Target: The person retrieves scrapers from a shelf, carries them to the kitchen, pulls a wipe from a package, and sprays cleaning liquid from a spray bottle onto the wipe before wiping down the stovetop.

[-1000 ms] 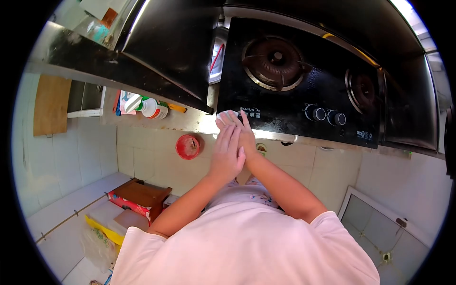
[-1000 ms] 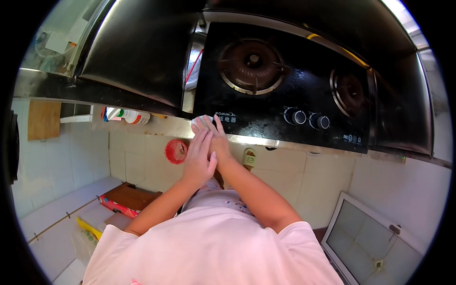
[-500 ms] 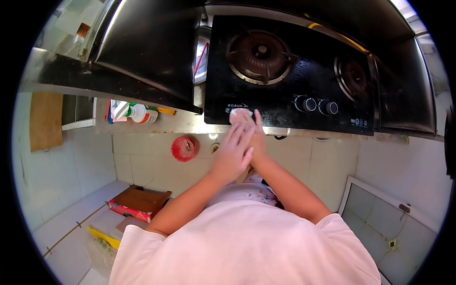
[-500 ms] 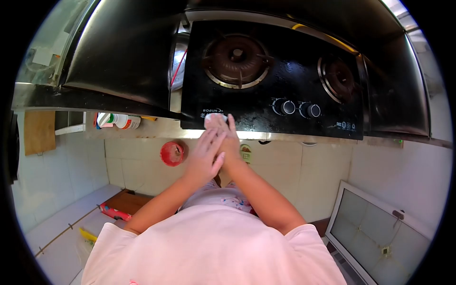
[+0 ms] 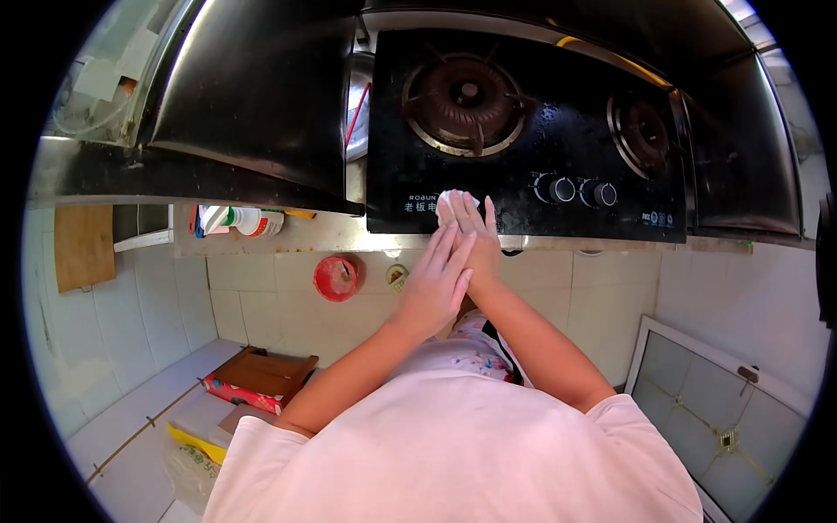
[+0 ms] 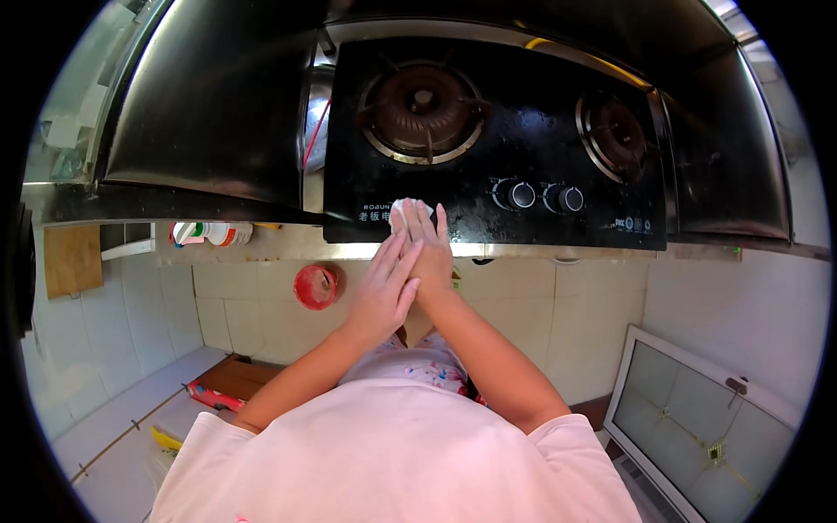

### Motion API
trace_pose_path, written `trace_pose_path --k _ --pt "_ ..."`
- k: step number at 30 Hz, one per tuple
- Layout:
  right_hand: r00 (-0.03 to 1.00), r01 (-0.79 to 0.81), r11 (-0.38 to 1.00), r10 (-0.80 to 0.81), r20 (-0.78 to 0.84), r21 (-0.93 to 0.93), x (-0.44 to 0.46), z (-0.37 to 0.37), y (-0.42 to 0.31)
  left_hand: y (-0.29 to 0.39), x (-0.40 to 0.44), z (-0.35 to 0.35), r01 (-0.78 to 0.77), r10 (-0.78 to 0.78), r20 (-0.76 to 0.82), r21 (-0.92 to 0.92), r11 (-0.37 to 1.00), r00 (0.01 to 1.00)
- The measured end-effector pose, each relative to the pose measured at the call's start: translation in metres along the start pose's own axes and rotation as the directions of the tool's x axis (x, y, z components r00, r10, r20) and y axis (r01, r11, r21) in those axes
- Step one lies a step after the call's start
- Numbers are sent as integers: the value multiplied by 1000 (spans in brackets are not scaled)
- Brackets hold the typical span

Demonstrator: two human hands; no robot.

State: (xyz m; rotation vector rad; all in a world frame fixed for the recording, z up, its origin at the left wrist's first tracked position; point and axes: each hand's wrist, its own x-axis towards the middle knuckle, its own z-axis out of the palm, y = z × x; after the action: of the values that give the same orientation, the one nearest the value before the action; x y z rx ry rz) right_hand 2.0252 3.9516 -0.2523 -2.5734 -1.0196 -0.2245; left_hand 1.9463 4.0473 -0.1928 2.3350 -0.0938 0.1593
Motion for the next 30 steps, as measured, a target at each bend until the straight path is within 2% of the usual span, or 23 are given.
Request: trace_pose_path --k 2,4,5,6,8,10,12,14,15,18,20,22,23,26,28,30 --pt "998 -64 997 65 -5 37 15 3 -4 -7 8 -2 -8 10 -79 17 1000 997" --pt "999 -40 997 40 0 60 25 10 -14 -13 10 -11 42 -39 -104 22 999 994" --pt "999 32 999 -34 38 42 26 15 -19 -14 12 -14 91 -88 -127 20 996 988" --pt "992 102 994 -104 77 25 27 16 -22 -15 13 -15 90 -86 -129 23 996 988" --pt "992 102 991 -108 62 81 19 9 -19 -15 12 -16 101 -103 -77 -33 994 992" --pt "997 -4 999 1 77 39 15 1 -8 -9 14 -11 94 -95 -26 -56 994 995" --pt "1000 11 1000 -11 21 -16 17 4 -2 -4 17 -4 15 -15 -28 25 1000 999" --pt "993 -55 995 62 -96 80 33 13 -6 -9 21 -4 32 -31 -47 22 999 998" --pt "999 -41 998 42 -27 48 43 18 -8 -12 24 -8 69 -64 -88 48 996 994" --pt "999 36 999 -36 -5 8 48 26 -17 -17 22 -16 107 -94 -136 87 990 986" --pt "998 53 998 -54 23 41 40 16 -9 -14 19 -20 101 -98 -58 50 994 993" --pt "991 -32 997 23 130 68 36 3 1 -9 22 -12 64 -63 -21 30 997 998" --pt "1000 -11 1000 11 -8 23 28 9 7 -7 23 -6 38 -38 -29 20 999 999" --pt "994 -81 997 81 -77 9 38 23 7 -12 30 -2 21 -21 -47 6 1000 999" --pt "995 -61 998 64 -81 33 50 26 0 -18 34 -10 61 -56 -76 71 996 996" --pt "996 49 997 -45 -76 53 56 32 -4 -23 34 -14 76 -70 -76 68 995 995"
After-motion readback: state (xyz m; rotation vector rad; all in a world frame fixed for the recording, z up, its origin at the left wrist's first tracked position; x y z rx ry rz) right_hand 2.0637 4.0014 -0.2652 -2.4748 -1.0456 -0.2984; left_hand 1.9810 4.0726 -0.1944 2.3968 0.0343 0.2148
